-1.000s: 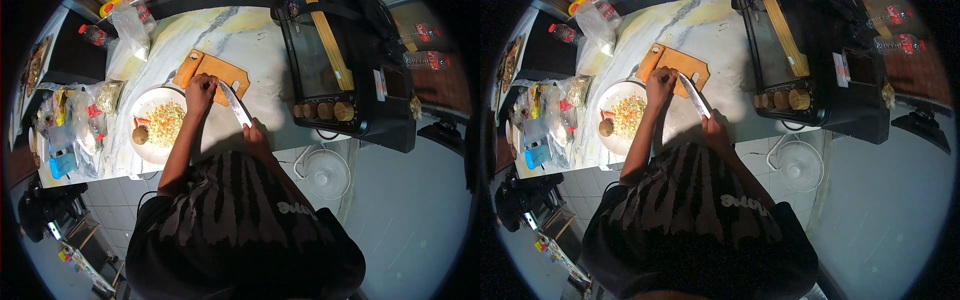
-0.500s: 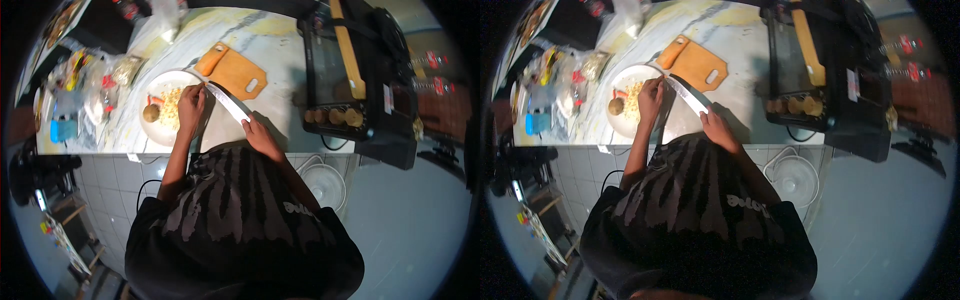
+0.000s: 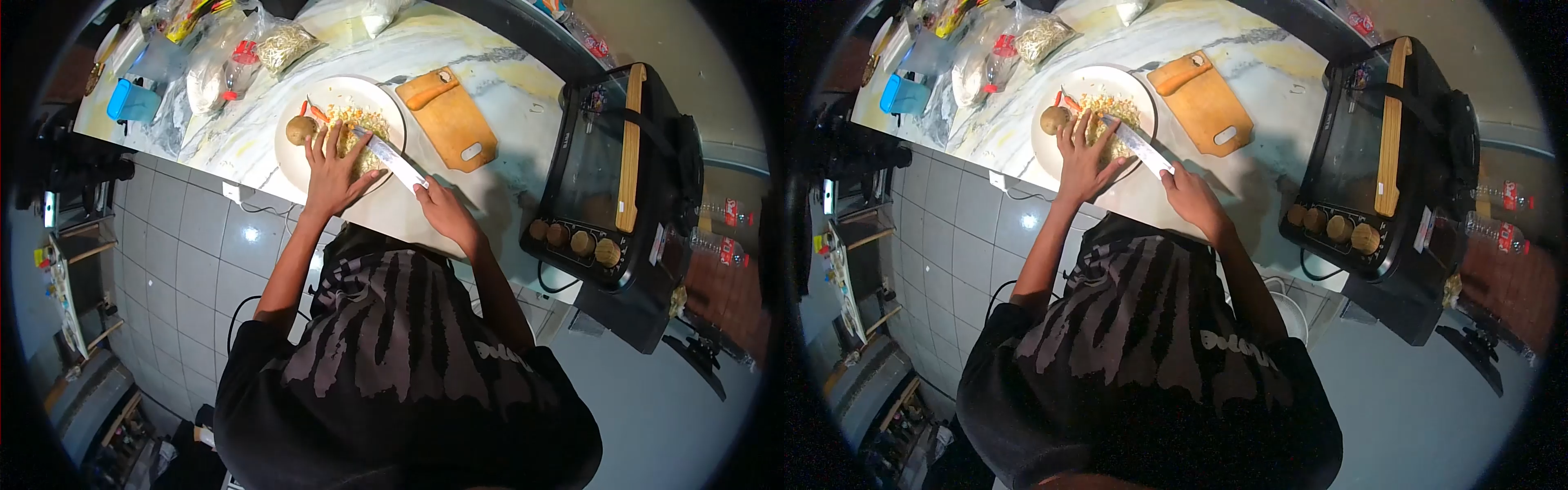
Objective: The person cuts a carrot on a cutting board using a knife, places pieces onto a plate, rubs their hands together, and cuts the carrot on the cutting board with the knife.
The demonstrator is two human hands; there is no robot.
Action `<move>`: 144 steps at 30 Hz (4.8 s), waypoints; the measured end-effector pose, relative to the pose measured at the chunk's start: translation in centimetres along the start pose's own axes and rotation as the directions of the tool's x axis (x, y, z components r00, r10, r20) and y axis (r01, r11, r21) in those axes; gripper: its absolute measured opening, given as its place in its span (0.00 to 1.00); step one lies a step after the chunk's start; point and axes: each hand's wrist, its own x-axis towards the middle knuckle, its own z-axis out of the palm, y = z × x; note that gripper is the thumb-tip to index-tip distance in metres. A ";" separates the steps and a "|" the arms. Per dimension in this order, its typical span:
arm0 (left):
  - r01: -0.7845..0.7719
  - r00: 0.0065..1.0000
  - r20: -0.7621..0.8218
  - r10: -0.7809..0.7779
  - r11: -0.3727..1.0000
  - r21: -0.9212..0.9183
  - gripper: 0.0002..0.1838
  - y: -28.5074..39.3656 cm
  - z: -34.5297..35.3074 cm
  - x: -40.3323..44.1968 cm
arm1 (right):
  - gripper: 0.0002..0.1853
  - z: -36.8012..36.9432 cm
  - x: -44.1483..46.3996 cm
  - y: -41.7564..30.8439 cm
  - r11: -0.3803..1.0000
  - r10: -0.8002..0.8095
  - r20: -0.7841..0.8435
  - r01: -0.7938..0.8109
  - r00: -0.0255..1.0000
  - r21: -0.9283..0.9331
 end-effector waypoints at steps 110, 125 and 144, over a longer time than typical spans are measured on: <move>-0.008 0.975 -0.223 -0.018 0.994 -0.113 0.15 14.0 10.6 11.0 | 0.17 -3.0 5.3 11.0 0.860 -0.423 -0.663 0.503 0.617 -0.081; -0.103 0.991 -0.107 0.083 0.976 -0.193 0.17 16.3 8.7 7.0 | 0.36 -2.6 -1.6 13.2 0.874 -0.333 -0.577 0.474 0.746 0.109; -0.072 0.985 -0.164 0.046 0.986 -0.153 0.08 16.7 8.7 10.3 | 0.39 -4.2 -2.2 12.9 0.880 -0.404 -0.513 0.476 0.758 0.009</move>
